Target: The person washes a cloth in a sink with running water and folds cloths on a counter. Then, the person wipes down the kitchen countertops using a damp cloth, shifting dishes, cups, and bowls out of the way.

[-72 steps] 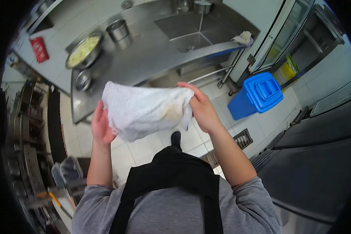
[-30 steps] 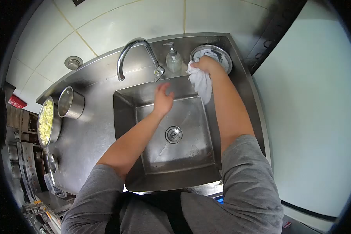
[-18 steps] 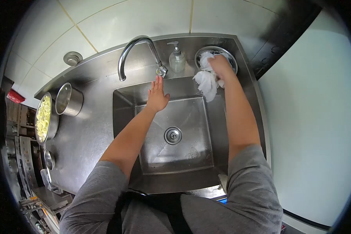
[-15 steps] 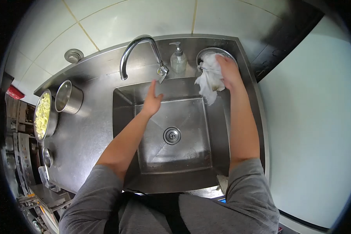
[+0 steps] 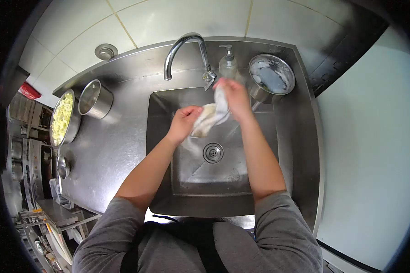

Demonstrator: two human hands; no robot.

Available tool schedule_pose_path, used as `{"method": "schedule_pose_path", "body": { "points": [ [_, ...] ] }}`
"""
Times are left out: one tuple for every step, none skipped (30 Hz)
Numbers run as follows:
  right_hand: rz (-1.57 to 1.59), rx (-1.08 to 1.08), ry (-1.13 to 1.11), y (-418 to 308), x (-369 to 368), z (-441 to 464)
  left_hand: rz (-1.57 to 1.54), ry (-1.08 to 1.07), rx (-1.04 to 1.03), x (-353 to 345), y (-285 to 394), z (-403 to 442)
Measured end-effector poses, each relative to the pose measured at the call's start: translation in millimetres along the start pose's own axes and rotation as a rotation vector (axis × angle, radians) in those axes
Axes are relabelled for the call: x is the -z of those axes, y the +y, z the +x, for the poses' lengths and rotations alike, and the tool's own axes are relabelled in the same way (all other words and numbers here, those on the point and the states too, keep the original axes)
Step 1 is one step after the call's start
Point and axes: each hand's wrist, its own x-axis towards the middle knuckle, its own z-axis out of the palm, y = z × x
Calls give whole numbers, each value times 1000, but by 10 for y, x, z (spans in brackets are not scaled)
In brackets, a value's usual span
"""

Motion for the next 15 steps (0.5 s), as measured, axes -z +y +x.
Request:
{"method": "schedule_pose_path", "body": {
  "points": [
    [-166,-229,-53,141,-85,69,-180,27,227,78,1,-40],
    [-162,-227,-60,259,-191,172,-383,31,289,85,25,-105],
    [-546,-13,-39,373,-315,291,-381,43,289,121,11,-145],
    [-922,212,-18,496,-416,371,-537,65,370,162,-19,-193],
    [-915,215,-30,622,-475,411,-693,86,450,205,-46,-241],
    [-1121,366,24,747,-516,444,-793,84,505,253,-14,-293],
    [-1323,520,86,905,-535,487,-789,94,506,303,-7,-332],
    [-1445,332,-109,1054,-496,513,-772,117,486,347,-2,-368],
    [-1440,334,-111,1206,-458,560,-755,138,464,386,2,-387],
    [-1430,354,-77,1301,-435,593,-755,143,465,431,-68,-391],
    [-1421,374,-45,1404,-434,625,-707,170,376,463,-155,-395],
    [-1423,378,-53,1304,-502,629,-661,196,285,485,-223,-396],
    [-1207,352,22,1064,-625,612,-665,202,284,486,-197,-400],
    [-991,323,95,818,-751,596,-679,238,254,476,-117,-385],
    [-477,273,83,632,-877,671,-694,275,227,469,-64,-364]
  ]
}}
